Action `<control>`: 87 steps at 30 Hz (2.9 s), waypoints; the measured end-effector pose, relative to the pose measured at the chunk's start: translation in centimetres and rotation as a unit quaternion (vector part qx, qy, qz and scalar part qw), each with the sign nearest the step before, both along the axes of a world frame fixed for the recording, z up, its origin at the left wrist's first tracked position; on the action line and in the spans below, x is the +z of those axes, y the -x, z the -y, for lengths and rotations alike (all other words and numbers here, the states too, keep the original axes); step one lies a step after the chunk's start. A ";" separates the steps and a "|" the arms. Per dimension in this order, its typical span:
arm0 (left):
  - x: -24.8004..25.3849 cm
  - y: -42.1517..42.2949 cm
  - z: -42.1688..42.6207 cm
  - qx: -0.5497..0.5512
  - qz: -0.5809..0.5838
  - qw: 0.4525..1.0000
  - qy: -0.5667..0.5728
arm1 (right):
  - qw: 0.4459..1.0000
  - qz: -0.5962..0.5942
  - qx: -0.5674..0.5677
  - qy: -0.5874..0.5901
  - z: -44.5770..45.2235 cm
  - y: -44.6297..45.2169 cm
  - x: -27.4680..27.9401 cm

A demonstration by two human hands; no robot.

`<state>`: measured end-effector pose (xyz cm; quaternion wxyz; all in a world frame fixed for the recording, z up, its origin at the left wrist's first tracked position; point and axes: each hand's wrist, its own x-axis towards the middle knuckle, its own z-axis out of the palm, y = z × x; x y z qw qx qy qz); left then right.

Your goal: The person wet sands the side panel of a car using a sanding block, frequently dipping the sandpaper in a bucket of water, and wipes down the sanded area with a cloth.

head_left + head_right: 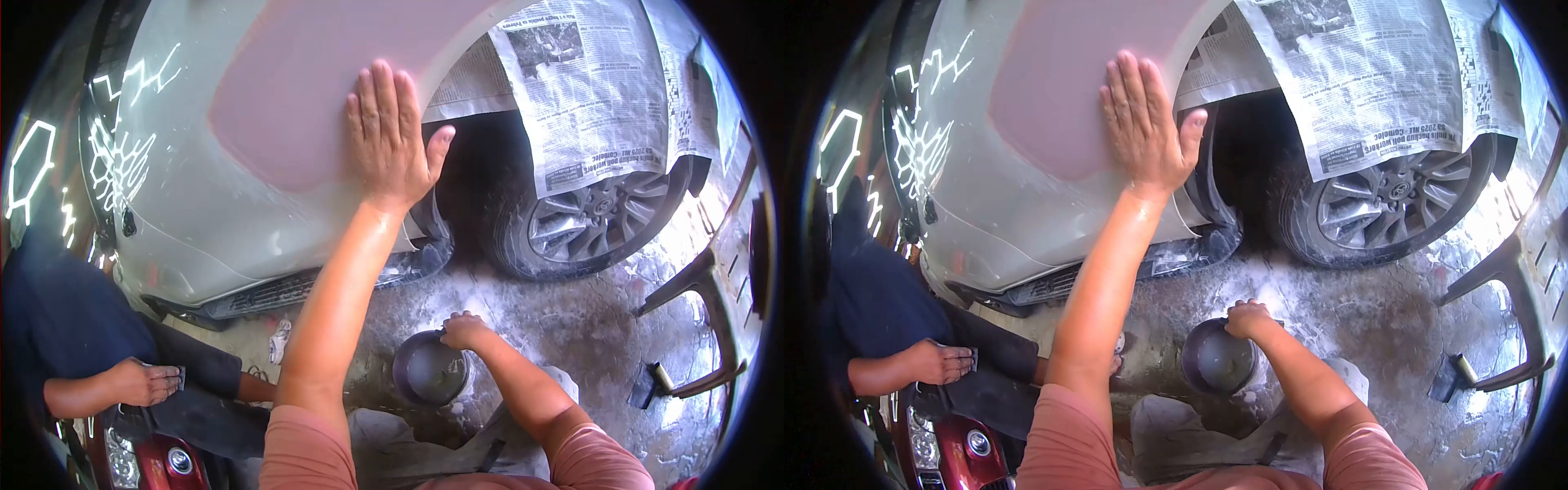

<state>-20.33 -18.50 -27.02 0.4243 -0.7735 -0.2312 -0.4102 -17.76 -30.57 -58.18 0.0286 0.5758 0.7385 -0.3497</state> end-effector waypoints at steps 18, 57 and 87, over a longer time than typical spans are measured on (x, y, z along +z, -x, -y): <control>19.6 -14.8 4.2 -0.073 -0.197 0.965 -0.159 | 0.999 -0.025 -0.011 -0.018 -0.3 0.7 -0.2; -7.6 1.0 -1.0 0.035 0.030 0.999 0.008 | 0.999 -0.013 0.026 -0.031 0.7 1.1 -1.0; -68.1 20.5 19.6 0.052 -0.034 0.625 0.778 | 0.998 -0.021 0.029 0.047 0.9 2.6 -1.9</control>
